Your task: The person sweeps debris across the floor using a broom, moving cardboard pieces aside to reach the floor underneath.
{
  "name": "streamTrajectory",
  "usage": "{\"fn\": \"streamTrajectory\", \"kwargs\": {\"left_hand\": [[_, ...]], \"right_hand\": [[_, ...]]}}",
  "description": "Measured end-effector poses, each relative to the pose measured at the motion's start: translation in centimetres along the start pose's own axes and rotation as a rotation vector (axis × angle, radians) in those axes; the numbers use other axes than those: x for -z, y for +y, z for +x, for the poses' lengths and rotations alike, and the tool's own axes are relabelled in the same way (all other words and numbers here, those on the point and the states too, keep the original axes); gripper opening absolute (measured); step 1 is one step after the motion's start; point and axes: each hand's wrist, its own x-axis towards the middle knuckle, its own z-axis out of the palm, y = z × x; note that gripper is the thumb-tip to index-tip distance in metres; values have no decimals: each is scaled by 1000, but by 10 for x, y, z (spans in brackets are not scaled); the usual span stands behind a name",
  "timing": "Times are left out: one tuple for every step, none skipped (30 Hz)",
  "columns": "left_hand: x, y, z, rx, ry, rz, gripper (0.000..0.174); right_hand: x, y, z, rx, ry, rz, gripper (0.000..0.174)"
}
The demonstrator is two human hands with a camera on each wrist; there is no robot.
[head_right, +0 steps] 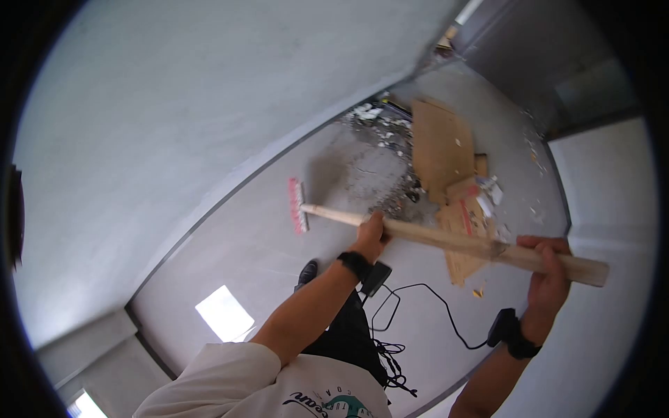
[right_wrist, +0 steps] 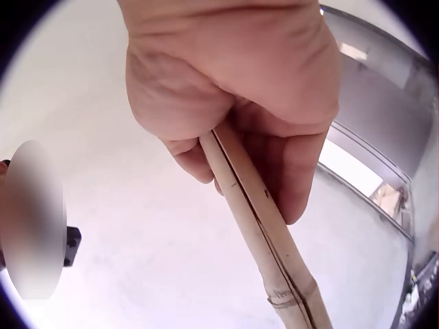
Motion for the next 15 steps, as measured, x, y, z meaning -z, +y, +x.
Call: {"fn": "streamTrajectory", "kwargs": {"left_hand": [[21, -3, -17, -2, 93, -55, 50], [59, -20, -12, -22, 162, -53, 46], [97, -18, 6, -45, 227, -52, 43], [136, -12, 12, -68, 289, -57, 40], [171, 2, 24, -78, 348, -58, 37], [221, -1, 36, -93, 422, -50, 35], [259, 2, 47, -99, 501, -41, 34], [279, 26, 49, -150, 541, -70, 34], [291, 24, 75, -217, 613, -6, 38], [333, 33, 85, -214, 646, -38, 41], [372, 59, 90, -203, 671, -58, 43], [389, 77, 94, -192, 706, -52, 45], [392, 95, 103, -195, 730, -52, 46], [383, 108, 116, -188, 720, -51, 46], [376, 118, 129, -205, 688, -37, 45]], "right_hand": [[2, 16, -9, -46, -4, 48, 14], [-2, 37, -24, -147, -30, 93, 11], [-23, 59, -27, -242, -56, 135, 9], [-44, 85, -37, -293, -118, 136, 8], [-71, 113, -39, -348, -174, 127, 7], [-96, 136, -68, -392, -240, 139, 9], [-119, 156, -81, -444, -307, 146, 12], [-141, 166, -64, -461, -366, 206, 13], [-162, 175, -63, -461, -408, 266, 14], [-198, 183, -85, -510, -438, 323, 15], [-235, 185, -98, -562, -452, 376, 16], [-257, 182, -101, -549, -502, 359, 16], [-272, 183, -98, -519, -554, 343, 17], [-280, 183, -88, -518, -547, 333, 17], [-287, 182, -84, -477, -461, 309, 16]]}}
